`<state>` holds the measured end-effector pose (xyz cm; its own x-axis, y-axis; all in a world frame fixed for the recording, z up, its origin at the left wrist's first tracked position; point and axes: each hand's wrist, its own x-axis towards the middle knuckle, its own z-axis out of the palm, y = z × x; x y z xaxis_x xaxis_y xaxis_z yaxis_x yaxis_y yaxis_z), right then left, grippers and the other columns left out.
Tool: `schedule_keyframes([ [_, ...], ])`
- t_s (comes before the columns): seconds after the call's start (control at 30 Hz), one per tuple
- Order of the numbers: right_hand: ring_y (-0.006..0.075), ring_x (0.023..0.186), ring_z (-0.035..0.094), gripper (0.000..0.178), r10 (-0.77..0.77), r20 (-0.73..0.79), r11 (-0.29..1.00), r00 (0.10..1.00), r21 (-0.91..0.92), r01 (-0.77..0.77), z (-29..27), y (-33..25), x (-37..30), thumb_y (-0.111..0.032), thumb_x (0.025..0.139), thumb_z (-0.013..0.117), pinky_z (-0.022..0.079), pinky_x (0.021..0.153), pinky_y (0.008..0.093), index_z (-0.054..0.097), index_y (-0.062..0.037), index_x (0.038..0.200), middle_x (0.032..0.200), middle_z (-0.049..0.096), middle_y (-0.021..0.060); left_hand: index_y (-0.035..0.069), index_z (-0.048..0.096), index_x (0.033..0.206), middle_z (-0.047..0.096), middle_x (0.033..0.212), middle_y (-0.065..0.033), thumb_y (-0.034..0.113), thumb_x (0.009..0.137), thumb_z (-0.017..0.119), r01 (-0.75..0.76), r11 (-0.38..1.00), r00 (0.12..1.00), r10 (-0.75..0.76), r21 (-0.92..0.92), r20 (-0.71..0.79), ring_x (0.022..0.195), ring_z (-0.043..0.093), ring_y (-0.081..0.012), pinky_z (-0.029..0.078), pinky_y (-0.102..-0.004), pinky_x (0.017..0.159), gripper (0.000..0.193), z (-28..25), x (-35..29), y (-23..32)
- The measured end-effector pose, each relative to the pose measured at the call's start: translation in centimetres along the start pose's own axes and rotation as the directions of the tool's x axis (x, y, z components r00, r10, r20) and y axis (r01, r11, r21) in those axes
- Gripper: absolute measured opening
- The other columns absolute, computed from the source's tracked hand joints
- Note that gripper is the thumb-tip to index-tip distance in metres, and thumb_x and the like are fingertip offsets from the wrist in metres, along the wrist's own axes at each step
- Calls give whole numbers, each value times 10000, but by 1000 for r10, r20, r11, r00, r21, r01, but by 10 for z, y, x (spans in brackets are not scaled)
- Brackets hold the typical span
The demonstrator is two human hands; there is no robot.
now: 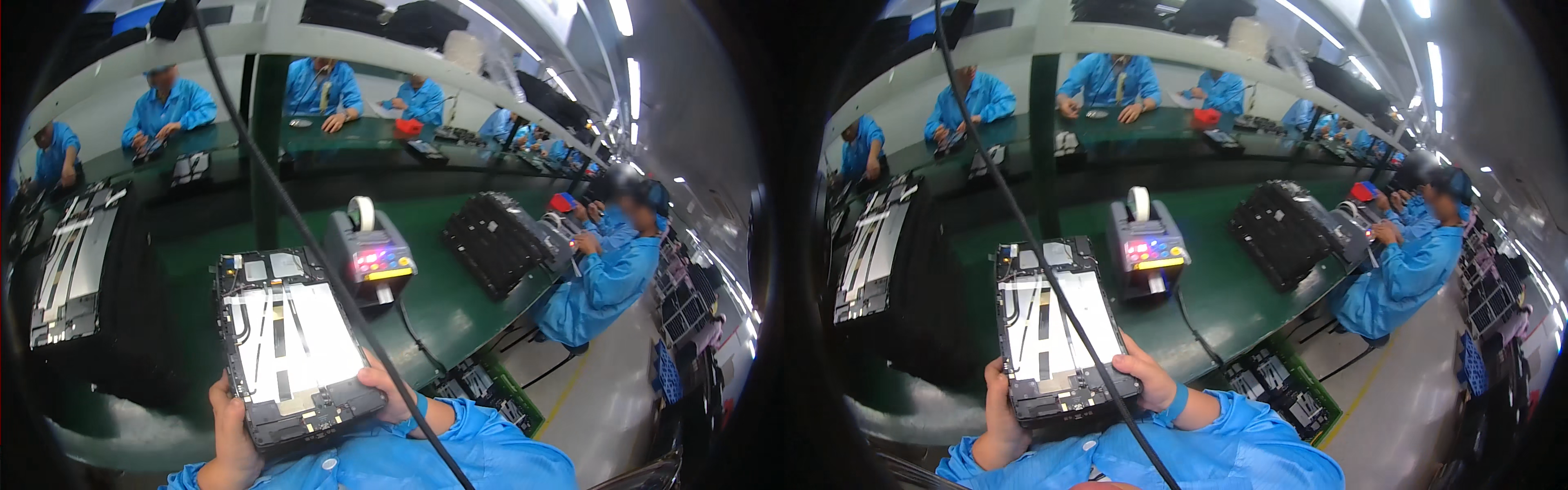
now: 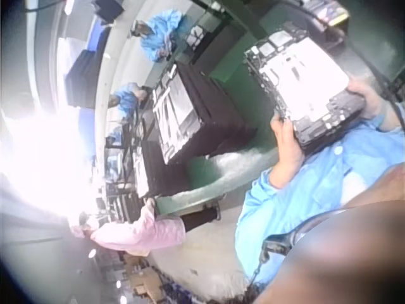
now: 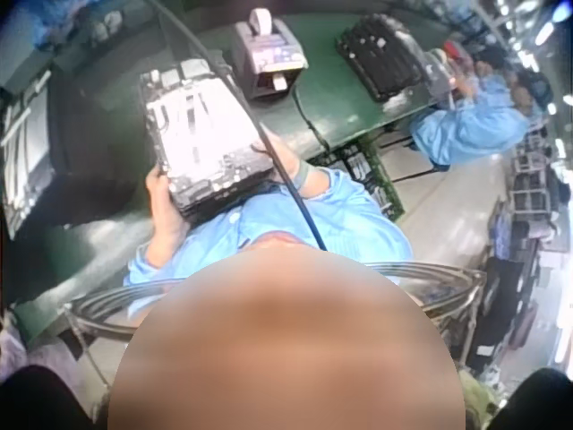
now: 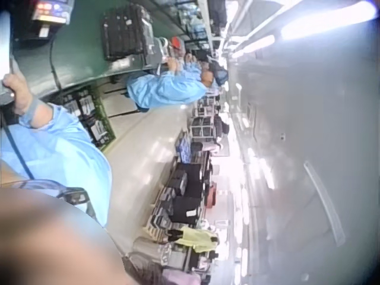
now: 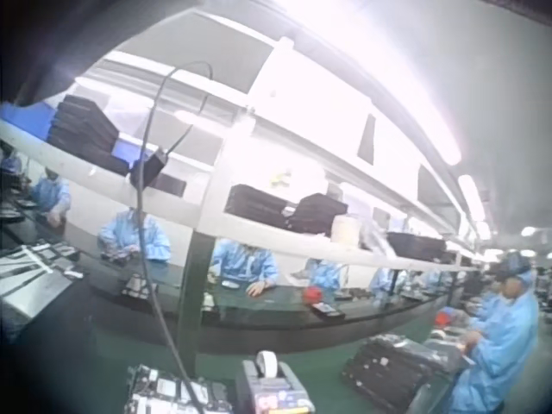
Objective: The person assembles electronic components on a workbench in a factory setting. They handle a black rectangular device, applying white adhesive strips to its internal components and connecting ribbon cables. The person repeatedly picks up the device, applies the strips, and places it back on the table.
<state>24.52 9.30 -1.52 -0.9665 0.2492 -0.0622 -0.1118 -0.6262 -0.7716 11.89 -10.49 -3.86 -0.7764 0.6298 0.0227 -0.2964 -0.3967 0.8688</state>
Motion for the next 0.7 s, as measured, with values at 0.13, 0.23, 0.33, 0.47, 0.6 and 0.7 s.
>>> schedule_keyframes([
  [0.13, 253, 1343, 364, 823, 129, 14, 990, 992, -64, -128, -17, 36, 0, -253, 845, 614, 294, 1101, 349, 168, -16, 1494, 1470, 333, 168, -22, 313, 1283, 496, 1213, -180, 408, 940, 452, 11, 989, 997, 0, 148, -76, 1104, 530, -228, 457, -367, 950, 568, -38, -22, -25],
  [0.23, 278, 1391, 281, 861, 104, 87, 929, 991, -364, -66, -32, 24, 3, -300, 851, 631, 212, 1136, 377, 146, 7, 1492, 1491, 289, 190, -42, 333, 1260, 502, 1187, -157, 445, 934, 467, 48, 967, 998, -59, 250, 36, 1099, 518, -209, 430, -352, 967, 601, -41, -17, -16],
  [0.33, 280, 1400, 252, 828, -187, -78, 901, 979, -410, 139, -68, 11, 10, -338, 878, 633, 203, 1135, 430, 182, -11, 1490, 1480, 321, 152, -23, 364, 1257, 488, 1237, -146, 454, 940, 452, 122, 957, 990, -100, 262, -95, 1114, 507, -207, 378, -352, 1018, 580, -79, -7, -19],
  [0.47, 165, 1006, 584, 404, -344, -550, 832, 761, -554, -25, -90, -41, 40, -346, 922, 581, 454, 808, 283, 540, -44, 1188, 1117, 619, 98, -7, 278, 1406, 380, 1407, -144, 427, 948, 397, 94, 979, 979, -58, 179, -194, 1328, 325, -247, 233, -372, 1093, 642, -69, 19, -21],
  [0.6, 118, 628, 598, 435, -112, -534, 932, 838, -349, -97, -104, -50, 66, -490, 864, 634, 427, 529, 223, 626, -60, 924, 783, 648, 58, 49, 354, 1397, 490, 1315, -106, 346, 999, 367, 42, 995, 985, -27, 86, -168, 1189, 492, -199, 381, -333, 1022, 496, -48, 20, -36],
  [0.7, 96, 579, 589, 280, -166, -504, 944, 848, -330, -12, -115, -44, 76, -346, 912, 616, 407, 497, 209, 638, -71, 861, 725, 641, 26, 34, 351, 1396, 464, 1338, -100, 311, 998, 349, 23, 985, 987, 5, 173, -158, 1208, 472, -196, 362, -332, 1035, 486, -64, 23, -40],
])
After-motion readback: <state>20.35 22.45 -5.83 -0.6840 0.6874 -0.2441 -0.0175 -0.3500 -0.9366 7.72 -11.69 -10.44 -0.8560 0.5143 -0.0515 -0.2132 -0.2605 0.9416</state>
